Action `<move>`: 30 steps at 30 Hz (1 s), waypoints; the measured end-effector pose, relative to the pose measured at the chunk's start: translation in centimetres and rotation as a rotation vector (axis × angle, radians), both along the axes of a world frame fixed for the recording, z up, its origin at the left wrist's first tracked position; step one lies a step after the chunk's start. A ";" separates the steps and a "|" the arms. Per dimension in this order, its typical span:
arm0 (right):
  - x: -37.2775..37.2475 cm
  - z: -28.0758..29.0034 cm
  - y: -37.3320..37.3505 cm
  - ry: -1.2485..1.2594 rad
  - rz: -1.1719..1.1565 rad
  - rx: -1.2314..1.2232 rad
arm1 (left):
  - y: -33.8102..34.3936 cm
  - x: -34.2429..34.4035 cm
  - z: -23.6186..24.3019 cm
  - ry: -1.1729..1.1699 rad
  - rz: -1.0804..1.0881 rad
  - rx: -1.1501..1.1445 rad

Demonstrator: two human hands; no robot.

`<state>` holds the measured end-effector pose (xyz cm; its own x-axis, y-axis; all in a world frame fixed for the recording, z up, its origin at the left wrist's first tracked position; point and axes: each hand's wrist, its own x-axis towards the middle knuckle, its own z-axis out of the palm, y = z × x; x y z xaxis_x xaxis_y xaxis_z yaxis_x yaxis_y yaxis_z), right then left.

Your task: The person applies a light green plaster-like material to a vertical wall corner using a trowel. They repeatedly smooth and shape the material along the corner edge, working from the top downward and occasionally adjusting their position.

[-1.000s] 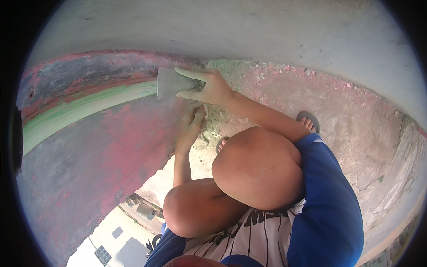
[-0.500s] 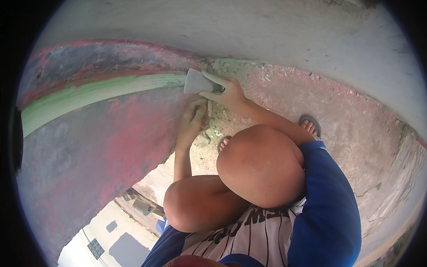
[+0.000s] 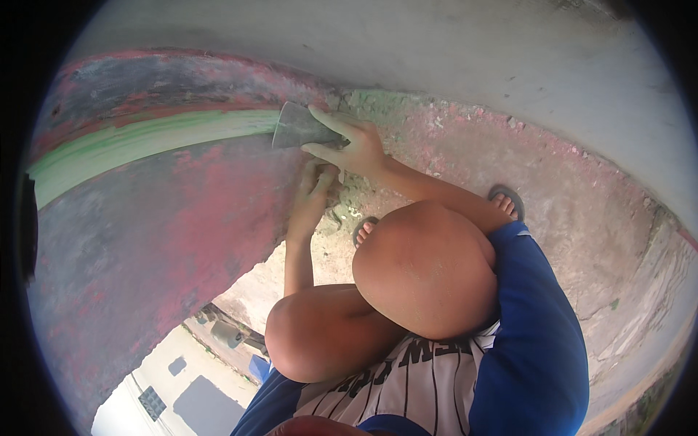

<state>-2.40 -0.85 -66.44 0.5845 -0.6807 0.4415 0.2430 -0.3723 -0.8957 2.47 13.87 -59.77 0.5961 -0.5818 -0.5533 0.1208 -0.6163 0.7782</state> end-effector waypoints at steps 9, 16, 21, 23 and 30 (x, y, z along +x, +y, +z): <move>-0.4 0.3 -1.3 0.012 0.112 0.143 | -0.2 0.0 0.8 0.000 -0.038 -0.012; 0.0 5.4 -3.1 -0.058 0.214 0.035 | -0.2 -0.1 0.7 0.054 -0.101 0.029; -1.3 0.8 -3.4 0.116 0.368 0.285 | -0.7 0.1 2.1 0.025 -0.128 0.028; -0.7 4.7 -4.3 0.182 0.469 0.343 | -0.4 -0.1 1.8 0.010 -0.147 0.046; -1.0 0.6 -5.5 0.073 0.483 0.290 | -0.3 0.4 2.0 0.045 -0.198 0.063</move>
